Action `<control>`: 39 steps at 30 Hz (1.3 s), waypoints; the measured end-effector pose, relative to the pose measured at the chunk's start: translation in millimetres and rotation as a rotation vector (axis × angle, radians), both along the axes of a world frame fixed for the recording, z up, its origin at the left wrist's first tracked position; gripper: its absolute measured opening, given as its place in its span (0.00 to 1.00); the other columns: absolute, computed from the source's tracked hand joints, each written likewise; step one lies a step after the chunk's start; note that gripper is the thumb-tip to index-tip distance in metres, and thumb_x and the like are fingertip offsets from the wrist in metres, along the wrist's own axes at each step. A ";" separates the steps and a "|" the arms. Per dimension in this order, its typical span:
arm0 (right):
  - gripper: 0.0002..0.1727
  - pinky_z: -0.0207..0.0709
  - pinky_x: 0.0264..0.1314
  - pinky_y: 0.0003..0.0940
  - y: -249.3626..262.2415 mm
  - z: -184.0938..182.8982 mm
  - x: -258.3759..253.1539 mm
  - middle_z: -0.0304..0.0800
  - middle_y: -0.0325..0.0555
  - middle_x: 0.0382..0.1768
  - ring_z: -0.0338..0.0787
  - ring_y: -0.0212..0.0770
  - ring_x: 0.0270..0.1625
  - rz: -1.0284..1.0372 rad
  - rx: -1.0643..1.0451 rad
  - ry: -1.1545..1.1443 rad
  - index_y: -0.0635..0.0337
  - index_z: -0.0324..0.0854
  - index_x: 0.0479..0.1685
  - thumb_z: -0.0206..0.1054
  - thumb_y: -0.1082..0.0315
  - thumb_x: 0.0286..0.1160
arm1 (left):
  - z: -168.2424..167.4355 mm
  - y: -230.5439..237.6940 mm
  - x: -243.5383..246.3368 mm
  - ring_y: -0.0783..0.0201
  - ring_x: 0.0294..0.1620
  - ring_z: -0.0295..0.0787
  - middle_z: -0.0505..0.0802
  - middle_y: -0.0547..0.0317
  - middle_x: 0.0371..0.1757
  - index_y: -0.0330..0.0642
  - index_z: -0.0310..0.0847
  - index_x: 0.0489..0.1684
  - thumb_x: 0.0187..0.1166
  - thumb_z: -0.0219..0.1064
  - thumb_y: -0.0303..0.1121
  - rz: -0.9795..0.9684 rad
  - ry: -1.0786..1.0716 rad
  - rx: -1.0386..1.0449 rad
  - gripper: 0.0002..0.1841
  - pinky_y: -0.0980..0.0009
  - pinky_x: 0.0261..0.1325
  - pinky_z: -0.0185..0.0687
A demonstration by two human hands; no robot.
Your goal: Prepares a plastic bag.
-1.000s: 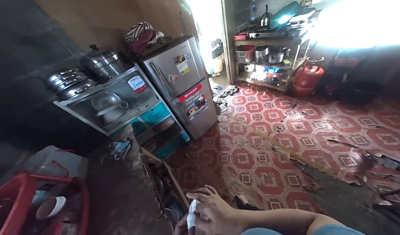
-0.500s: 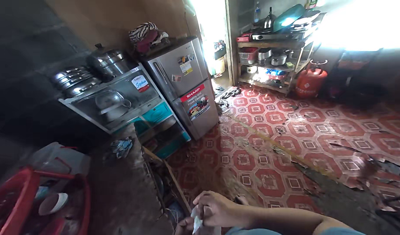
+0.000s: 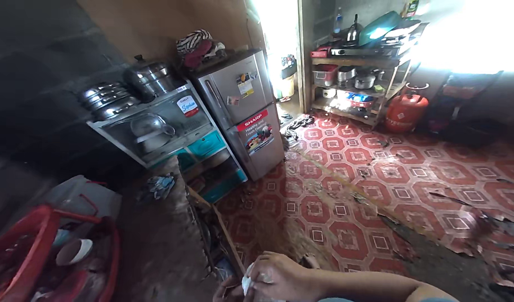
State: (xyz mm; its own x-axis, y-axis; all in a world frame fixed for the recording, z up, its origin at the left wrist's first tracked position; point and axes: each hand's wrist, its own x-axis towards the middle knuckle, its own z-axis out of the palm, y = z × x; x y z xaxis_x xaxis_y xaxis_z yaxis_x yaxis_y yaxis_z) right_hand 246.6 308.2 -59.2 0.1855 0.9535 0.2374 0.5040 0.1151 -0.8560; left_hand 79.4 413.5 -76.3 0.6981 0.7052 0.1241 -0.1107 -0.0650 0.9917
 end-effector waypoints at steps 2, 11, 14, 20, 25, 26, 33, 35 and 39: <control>0.12 0.76 0.76 0.46 1.1 -2.1 -1.8 0.92 0.59 0.57 0.87 0.55 0.68 -0.010 0.048 0.015 0.69 0.89 0.50 0.66 0.69 0.81 | 3.1 -0.9 1.4 0.75 0.43 0.91 0.90 0.69 0.44 0.33 0.54 0.70 0.68 0.70 0.15 0.021 0.012 -0.011 0.33 0.70 0.53 0.91; 0.08 0.72 0.78 0.44 0.3 8.7 4.0 0.90 0.59 0.58 0.84 0.54 0.69 0.049 0.183 -0.012 0.70 0.89 0.42 0.69 0.72 0.76 | 6.2 -1.1 6.7 0.75 0.42 0.90 0.91 0.69 0.41 0.38 0.68 0.57 0.76 0.55 0.15 -0.039 0.043 -0.310 0.15 0.72 0.52 0.89; 0.08 0.71 0.79 0.44 0.7 7.8 7.5 0.89 0.57 0.60 0.83 0.53 0.70 0.044 0.207 -0.025 0.69 0.89 0.40 0.68 0.71 0.78 | 2.5 -1.4 6.8 0.77 0.42 0.90 0.91 0.72 0.40 0.42 0.72 0.50 0.79 0.53 0.18 -0.103 0.027 -0.289 0.10 0.73 0.53 0.88; 0.08 0.69 0.81 0.44 0.1 12.4 9.7 0.88 0.59 0.62 0.82 0.54 0.72 0.033 0.203 -0.001 0.71 0.88 0.42 0.66 0.74 0.78 | -11.5 2.9 1.8 0.75 0.53 0.89 0.91 0.63 0.51 0.27 0.70 0.60 0.71 0.71 0.22 -0.196 0.035 0.160 0.21 0.69 0.62 0.87; 0.08 0.71 0.79 0.46 -1.4 21.6 8.0 0.88 0.61 0.59 0.83 0.57 0.69 0.074 0.252 0.003 0.72 0.87 0.39 0.65 0.75 0.78 | -8.1 3.4 3.6 0.80 0.54 0.87 0.91 0.58 0.51 0.19 0.74 0.58 0.72 0.69 0.19 -0.145 0.057 0.268 0.18 0.75 0.64 0.84; 0.08 0.71 0.78 0.46 -0.6 21.5 7.3 0.88 0.61 0.58 0.83 0.56 0.68 0.087 0.260 -0.002 0.71 0.87 0.39 0.65 0.74 0.78 | -8.8 3.9 3.8 0.82 0.53 0.87 0.92 0.59 0.49 0.20 0.75 0.56 0.71 0.69 0.18 -0.123 0.068 0.274 0.17 0.77 0.62 0.85; 0.09 0.74 0.77 0.47 0.0 3.2 1.8 0.89 0.59 0.57 0.85 0.55 0.68 0.065 0.224 -0.079 0.69 0.88 0.43 0.65 0.71 0.79 | -29.5 13.1 -2.8 0.70 0.55 0.88 0.90 0.49 0.54 0.25 0.81 0.58 0.73 0.68 0.21 -0.085 0.164 0.234 0.16 0.70 0.63 0.85; 0.11 0.78 0.73 0.46 1.9 0.0 0.6 0.91 0.59 0.56 0.88 0.52 0.65 0.029 0.180 -0.032 0.69 0.90 0.44 0.67 0.68 0.78 | -17.7 22.6 -8.0 0.66 0.55 0.88 0.90 0.46 0.55 0.26 0.84 0.57 0.75 0.67 0.22 -0.051 0.232 0.238 0.14 0.68 0.62 0.85; 0.12 0.86 0.64 0.45 -2.4 18.7 6.4 0.87 0.67 0.61 0.91 0.54 0.60 -0.015 0.055 -0.003 0.77 0.87 0.45 0.66 0.73 0.75 | 29.2 60.9 -22.2 0.63 0.54 0.87 0.90 0.46 0.53 0.30 0.87 0.53 0.78 0.67 0.26 0.085 0.211 0.361 0.11 0.66 0.62 0.84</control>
State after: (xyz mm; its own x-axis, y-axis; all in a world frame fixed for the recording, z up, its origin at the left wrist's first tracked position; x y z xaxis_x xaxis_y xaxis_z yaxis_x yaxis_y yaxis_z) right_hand 253.0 305.8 -40.5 0.1991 0.9362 0.2895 0.5085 0.1538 -0.8472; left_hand 57.1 474.3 -47.2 0.6756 0.6990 0.2343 0.1134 -0.4125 0.9039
